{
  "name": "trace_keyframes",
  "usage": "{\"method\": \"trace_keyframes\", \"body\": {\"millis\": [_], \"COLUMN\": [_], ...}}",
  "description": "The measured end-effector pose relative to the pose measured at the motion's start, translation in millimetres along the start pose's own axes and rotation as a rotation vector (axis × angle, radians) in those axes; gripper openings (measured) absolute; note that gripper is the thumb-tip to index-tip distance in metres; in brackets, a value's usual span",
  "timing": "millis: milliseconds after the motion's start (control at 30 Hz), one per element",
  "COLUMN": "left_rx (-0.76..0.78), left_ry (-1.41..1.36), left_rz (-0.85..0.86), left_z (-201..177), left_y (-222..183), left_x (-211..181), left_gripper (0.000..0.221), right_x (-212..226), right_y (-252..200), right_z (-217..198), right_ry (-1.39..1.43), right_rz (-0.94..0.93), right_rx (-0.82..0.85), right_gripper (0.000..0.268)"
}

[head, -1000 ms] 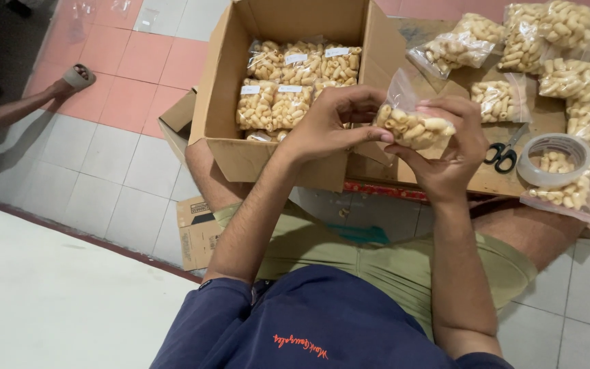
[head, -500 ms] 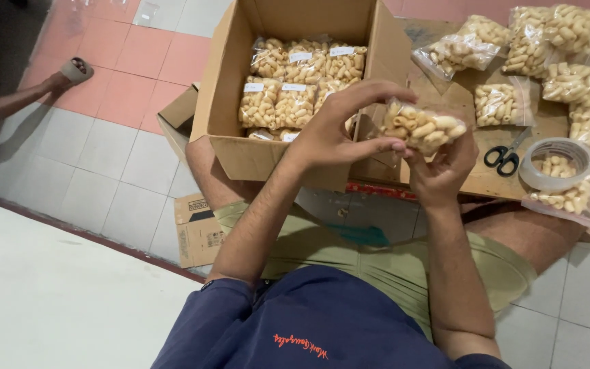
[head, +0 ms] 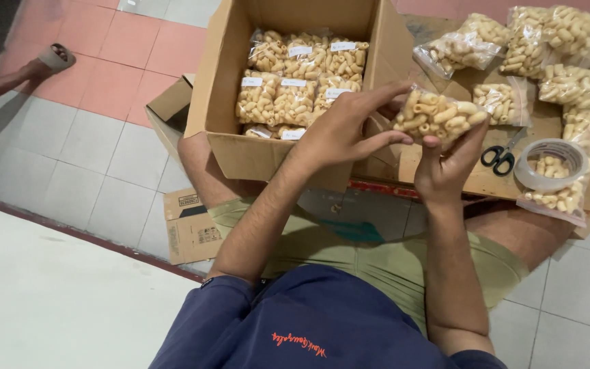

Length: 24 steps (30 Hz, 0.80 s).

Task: Packing small plastic bags of snacks into a cardboard box for shipping

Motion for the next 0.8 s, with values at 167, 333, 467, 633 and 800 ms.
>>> {"method": "trace_keyframes", "body": {"millis": [167, 333, 467, 633, 800], "left_rx": [0.071, 0.135, 0.101, 0.029, -0.308], "left_ry": [0.223, 0.429, 0.617, 0.693, 0.819], "left_rz": [-0.019, -0.088, 0.011, 0.062, 0.089], "left_z": [15.8, 17.1, 2.7, -24.4, -105.2], "left_y": [-1.0, -7.5, -19.9, -43.8, -77.9], "left_x": [11.6, 5.6, -13.9, -18.7, -31.4], "left_gripper": [0.079, 0.081, 0.058, 0.058, 0.035], "right_x": [53.0, 75.4, 99.9, 97.1, 95.4], "right_y": [32.5, 36.2, 46.1, 54.4, 90.5], "right_z": [1.3, -15.6, 1.2, 23.6, 39.9], "right_ry": [0.034, -0.104, -0.328, -0.494, -0.599], "right_rz": [-0.012, -0.299, -0.254, -0.26, -0.434], "right_rx": [0.099, 0.296, 0.526, 0.735, 0.752], "right_gripper": [0.067, 0.08, 0.075, 0.066, 0.041]}}
Point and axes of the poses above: each hand's wrist, its own y-axis towards the middle knuckle, its own z-axis out of the palm, x = y × z, the point moved 8 cm from there along y, towards the middle knuckle, and after that the axes turned 4 degrees about y, right-handed, at the moved point
